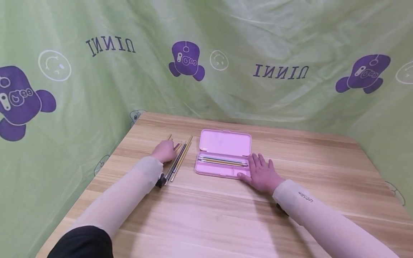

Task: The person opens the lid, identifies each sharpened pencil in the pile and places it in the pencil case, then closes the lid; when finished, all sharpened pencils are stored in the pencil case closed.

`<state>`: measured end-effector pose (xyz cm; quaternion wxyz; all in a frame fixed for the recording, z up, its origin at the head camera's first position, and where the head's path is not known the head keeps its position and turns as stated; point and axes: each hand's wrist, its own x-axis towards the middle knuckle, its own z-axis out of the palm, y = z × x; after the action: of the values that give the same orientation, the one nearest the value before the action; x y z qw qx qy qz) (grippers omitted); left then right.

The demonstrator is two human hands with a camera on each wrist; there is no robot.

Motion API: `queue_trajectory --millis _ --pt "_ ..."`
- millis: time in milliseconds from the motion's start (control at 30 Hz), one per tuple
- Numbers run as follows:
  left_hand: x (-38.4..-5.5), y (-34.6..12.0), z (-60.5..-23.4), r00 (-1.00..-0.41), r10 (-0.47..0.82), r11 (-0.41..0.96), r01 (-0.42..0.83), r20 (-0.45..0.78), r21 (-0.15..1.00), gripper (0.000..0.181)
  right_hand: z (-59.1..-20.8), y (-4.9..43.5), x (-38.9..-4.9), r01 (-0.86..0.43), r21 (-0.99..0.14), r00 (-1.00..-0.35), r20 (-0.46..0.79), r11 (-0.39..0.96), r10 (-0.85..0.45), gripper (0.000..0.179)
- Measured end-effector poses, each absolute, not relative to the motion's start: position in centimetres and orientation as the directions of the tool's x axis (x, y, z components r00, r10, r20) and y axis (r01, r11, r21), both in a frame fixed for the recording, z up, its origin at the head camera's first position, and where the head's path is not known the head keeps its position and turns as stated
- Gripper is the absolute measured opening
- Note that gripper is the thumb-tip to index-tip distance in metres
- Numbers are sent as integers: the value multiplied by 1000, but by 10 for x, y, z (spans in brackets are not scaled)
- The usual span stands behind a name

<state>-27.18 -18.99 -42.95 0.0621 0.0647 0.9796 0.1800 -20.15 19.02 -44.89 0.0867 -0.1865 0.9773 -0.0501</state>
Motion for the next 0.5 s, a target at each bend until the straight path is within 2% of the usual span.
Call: queue_trajectory --millis 133,233,400,500 --pt "-275 -200 -428 -981 181 913 142 -67 383 33 -450 190 -202 -352 -132 -915 -157 926 -371 97" --pt "-276 -207 -423 -981 183 900 144 -58 411 39 -449 191 -202 -353 -133 -914 -160 926 -371 96" --pt "-276 -217 -405 -985 156 867 98 -78 488 7 -448 191 -202 -356 -135 -912 -163 925 -375 96" --pt "-275 -217 -396 -985 142 811 61 -94 582 18 -449 191 -202 -357 -137 -912 -161 924 -376 95"
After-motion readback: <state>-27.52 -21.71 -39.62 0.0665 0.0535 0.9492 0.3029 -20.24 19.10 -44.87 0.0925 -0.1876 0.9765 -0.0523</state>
